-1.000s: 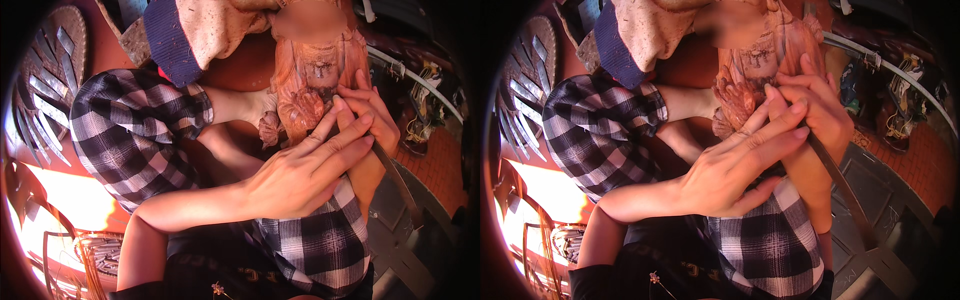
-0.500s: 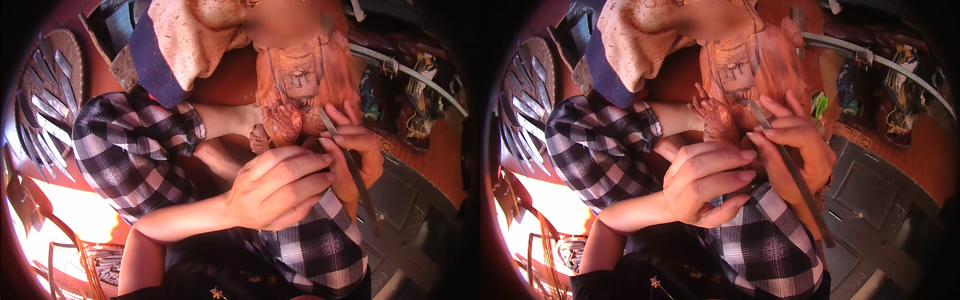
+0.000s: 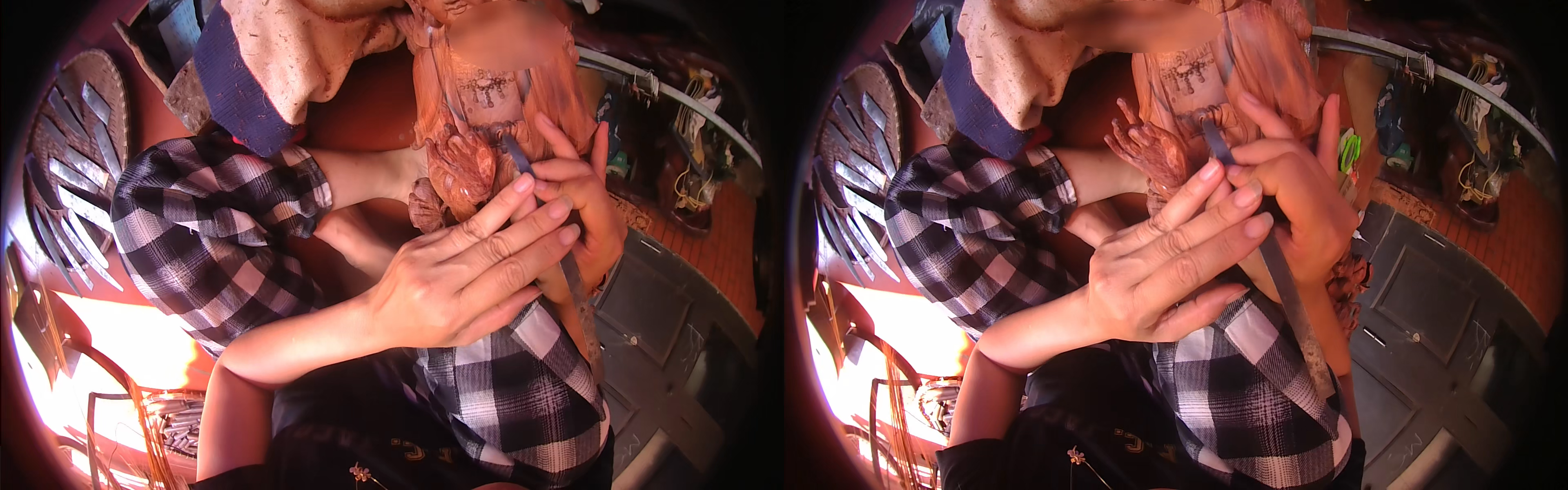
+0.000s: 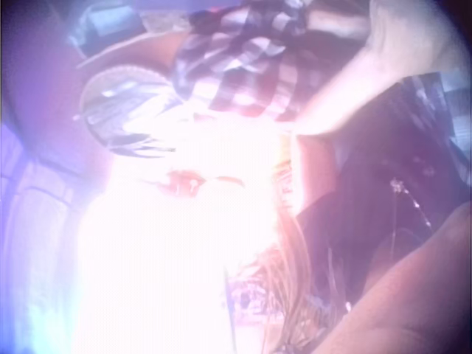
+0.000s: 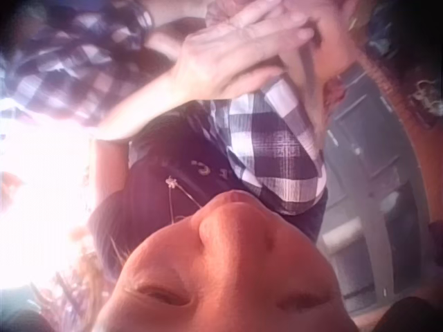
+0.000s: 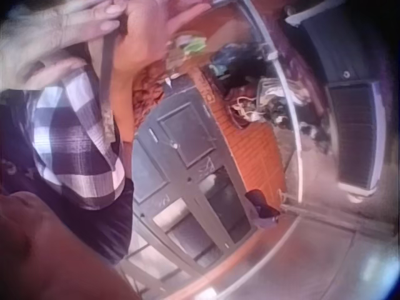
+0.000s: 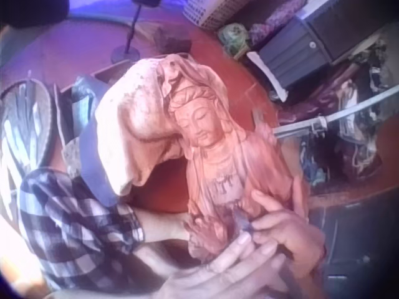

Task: The person carves a wooden statue using various chisels and knives, focusing on refining details of the figure's face and clothing. They switch tools multiple times and occasionally wipe the surface with a cloth.

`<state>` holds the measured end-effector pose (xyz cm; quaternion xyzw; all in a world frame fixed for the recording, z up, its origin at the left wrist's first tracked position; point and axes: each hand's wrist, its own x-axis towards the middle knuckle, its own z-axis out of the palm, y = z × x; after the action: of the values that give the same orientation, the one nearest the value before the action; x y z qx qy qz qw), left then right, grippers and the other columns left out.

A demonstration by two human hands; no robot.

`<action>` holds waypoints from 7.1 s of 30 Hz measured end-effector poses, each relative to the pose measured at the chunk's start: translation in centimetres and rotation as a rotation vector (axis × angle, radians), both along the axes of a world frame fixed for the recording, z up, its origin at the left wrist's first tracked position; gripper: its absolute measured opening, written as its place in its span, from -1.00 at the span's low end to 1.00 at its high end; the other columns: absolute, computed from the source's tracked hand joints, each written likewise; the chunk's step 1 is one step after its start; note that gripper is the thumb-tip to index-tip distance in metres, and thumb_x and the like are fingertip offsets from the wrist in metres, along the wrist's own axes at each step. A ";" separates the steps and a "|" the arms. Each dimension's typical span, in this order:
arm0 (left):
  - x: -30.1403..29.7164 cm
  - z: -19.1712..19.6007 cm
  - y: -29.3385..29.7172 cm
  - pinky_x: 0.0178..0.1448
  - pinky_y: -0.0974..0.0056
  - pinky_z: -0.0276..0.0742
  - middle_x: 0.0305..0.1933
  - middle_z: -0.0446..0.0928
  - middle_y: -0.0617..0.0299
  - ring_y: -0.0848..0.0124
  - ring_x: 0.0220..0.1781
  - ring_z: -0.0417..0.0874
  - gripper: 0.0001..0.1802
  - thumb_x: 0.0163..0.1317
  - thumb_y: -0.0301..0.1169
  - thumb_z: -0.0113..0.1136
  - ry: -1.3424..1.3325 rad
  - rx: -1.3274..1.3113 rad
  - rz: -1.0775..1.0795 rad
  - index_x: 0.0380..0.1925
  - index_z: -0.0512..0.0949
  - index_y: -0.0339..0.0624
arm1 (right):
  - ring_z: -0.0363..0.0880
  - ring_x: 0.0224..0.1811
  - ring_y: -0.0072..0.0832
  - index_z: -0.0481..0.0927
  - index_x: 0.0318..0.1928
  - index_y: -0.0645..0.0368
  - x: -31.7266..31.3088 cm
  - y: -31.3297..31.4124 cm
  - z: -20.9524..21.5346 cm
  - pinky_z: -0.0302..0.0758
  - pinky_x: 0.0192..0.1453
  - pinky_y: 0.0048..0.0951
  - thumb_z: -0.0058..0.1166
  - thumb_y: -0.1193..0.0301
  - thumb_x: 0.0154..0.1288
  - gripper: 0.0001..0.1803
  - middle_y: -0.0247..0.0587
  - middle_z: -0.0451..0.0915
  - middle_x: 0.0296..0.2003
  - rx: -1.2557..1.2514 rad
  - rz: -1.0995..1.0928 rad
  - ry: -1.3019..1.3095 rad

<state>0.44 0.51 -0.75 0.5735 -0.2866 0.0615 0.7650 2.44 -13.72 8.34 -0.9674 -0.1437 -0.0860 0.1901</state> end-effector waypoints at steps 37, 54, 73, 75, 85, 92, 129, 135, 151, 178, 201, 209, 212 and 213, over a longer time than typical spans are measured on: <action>-0.3 -0.8 0.0 0.42 0.05 0.49 0.28 0.58 -0.13 -0.12 0.42 0.49 -0.45 0.01 -0.47 0.47 0.000 0.017 0.024 0.09 0.68 -0.32 | 0.74 0.09 0.00 0.50 -0.46 0.22 0.0 -0.2 -1.0 -0.07 0.61 0.24 0.25 0.48 0.23 -0.81 -0.24 0.61 -0.45 -0.012 -0.007 -0.021; 0.1 -0.3 0.3 0.47 -0.01 0.42 0.30 0.53 -0.23 -0.15 0.44 0.46 -0.38 0.02 -0.44 0.50 0.028 -0.024 0.003 0.14 0.62 -0.42 | 0.74 0.09 -0.03 0.54 -0.41 0.24 0.1 0.3 -0.4 -0.01 0.60 0.21 0.31 0.46 0.15 -0.82 -0.23 0.59 -0.45 -0.010 -0.071 -0.001; 0.2 -0.4 0.1 0.44 0.03 0.44 0.31 0.51 -0.26 -0.14 0.45 0.44 -0.38 0.00 -0.45 0.52 0.037 -0.039 -0.007 0.11 0.62 -0.46 | 0.74 0.08 -0.05 0.55 -0.43 0.23 0.3 0.4 -0.6 -0.01 0.60 0.23 0.33 0.46 0.15 -0.81 -0.28 0.60 -0.48 -0.032 -0.084 -0.017; 0.0 -0.3 0.3 0.47 0.01 0.42 0.31 0.51 -0.27 -0.15 0.45 0.44 -0.39 0.01 -0.44 0.52 0.046 -0.042 -0.027 0.11 0.62 -0.47 | 0.74 0.09 -0.05 0.55 -0.43 0.22 0.1 0.1 0.0 -0.03 0.61 0.23 0.33 0.46 0.14 -0.82 -0.28 0.60 -0.47 -0.067 -0.041 0.053; 0.3 -0.2 -0.2 0.49 -0.04 0.38 0.30 0.51 -0.30 -0.17 0.44 0.44 -0.38 0.00 -0.44 0.54 0.033 -0.064 -0.028 0.10 0.62 -0.48 | 0.73 0.09 -0.05 0.53 -0.46 0.21 -0.4 -0.2 -0.8 -0.03 0.61 0.23 0.32 0.50 0.12 -0.82 -0.28 0.60 -0.46 0.058 -0.094 -0.006; 0.7 -0.1 0.0 0.51 -0.04 0.35 0.31 0.49 -0.33 -0.16 0.46 0.42 -0.36 0.00 -0.43 0.54 0.012 -0.043 -0.022 0.11 0.59 -0.51 | 0.73 0.09 -0.05 0.53 -0.47 0.22 0.0 0.0 -0.5 -0.03 0.61 0.23 0.31 0.50 0.14 -0.82 -0.26 0.62 -0.44 0.026 -0.088 0.013; -0.1 -0.6 -0.1 0.46 0.03 0.42 0.33 0.49 -0.28 -0.12 0.47 0.42 -0.41 0.06 -0.43 0.51 0.047 -0.037 -0.038 0.12 0.61 -0.45 | 0.72 0.10 0.00 0.53 -0.49 0.22 -0.3 -0.5 -1.1 -0.11 0.62 0.25 0.32 0.55 0.11 -0.82 -0.26 0.67 -0.42 0.093 -0.054 -0.006; -0.1 -0.7 -0.2 0.48 0.01 0.40 0.34 0.47 -0.30 -0.13 0.47 0.42 -0.37 0.05 -0.45 0.52 0.040 -0.055 -0.045 0.15 0.58 -0.48 | 0.72 0.11 0.00 0.51 -0.49 0.21 -0.5 -0.8 -1.2 -0.11 0.62 0.26 0.32 0.54 0.09 -0.81 -0.24 0.67 -0.43 0.080 -0.044 -0.016; 0.3 0.2 -0.2 0.47 -0.02 0.39 0.32 0.46 -0.38 -0.20 0.45 0.43 -0.34 0.04 -0.38 0.55 0.057 -0.012 -0.018 0.12 0.57 -0.52 | 0.72 0.12 0.01 0.47 -0.50 0.19 -0.4 -0.6 -1.4 -0.12 0.62 0.27 0.32 0.55 0.10 -0.77 -0.23 0.65 -0.44 0.096 -0.081 -0.050; -0.3 0.3 0.3 0.48 -0.06 0.36 0.32 0.45 -0.41 -0.23 0.46 0.40 -0.33 0.01 -0.45 0.56 0.065 0.012 -0.065 0.13 0.56 -0.54 | 0.71 0.13 0.02 0.45 -0.54 0.21 -0.2 -0.2 -0.5 -0.10 0.60 0.34 0.32 0.54 0.10 -0.74 -0.15 0.61 -0.45 0.081 -0.060 -0.006; 0.4 0.0 -0.2 0.51 -0.04 0.32 0.30 0.48 -0.39 -0.20 0.46 0.41 -0.38 0.02 -0.44 0.55 0.018 -0.004 -0.034 0.10 0.59 -0.52 | 0.74 0.06 0.02 0.47 -0.54 0.23 -0.1 -0.4 -0.9 -0.01 0.58 0.34 0.33 0.52 0.15 -0.74 -0.17 0.63 -0.44 0.082 -0.071 -0.053; 0.5 0.3 -0.1 0.49 -0.02 0.36 0.32 0.47 -0.37 -0.20 0.46 0.41 -0.36 0.00 -0.45 0.56 0.049 -0.014 -0.040 0.11 0.59 -0.51 | 0.73 0.08 0.04 0.48 -0.53 0.21 -0.5 -0.4 -0.7 -0.05 0.59 0.36 0.32 0.53 0.14 -0.76 -0.16 0.63 -0.45 0.093 -0.083 -0.023; 0.1 0.1 -0.1 0.49 -0.02 0.37 0.31 0.48 -0.38 -0.19 0.46 0.42 -0.34 0.01 -0.45 0.56 0.027 0.000 -0.050 0.13 0.57 -0.51 | 0.72 0.09 0.04 0.46 -0.53 0.21 -0.3 -0.6 -0.3 -0.05 0.58 0.37 0.32 0.54 0.12 -0.75 -0.16 0.63 -0.45 0.046 -0.039 -0.003; -0.1 0.1 -0.1 0.49 -0.02 0.37 0.31 0.48 -0.38 -0.19 0.46 0.42 -0.34 0.02 -0.44 0.56 0.033 0.006 -0.058 0.13 0.57 -0.51 | 0.72 0.09 0.04 0.45 -0.53 0.21 -0.3 -0.6 -0.4 -0.05 0.58 0.37 0.32 0.55 0.12 -0.75 -0.16 0.63 -0.45 0.069 -0.063 -0.011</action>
<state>0.32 0.44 -0.62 0.5683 -0.2908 0.0287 0.7692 2.13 -14.27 7.92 -0.9639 -0.1109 -0.1020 0.2196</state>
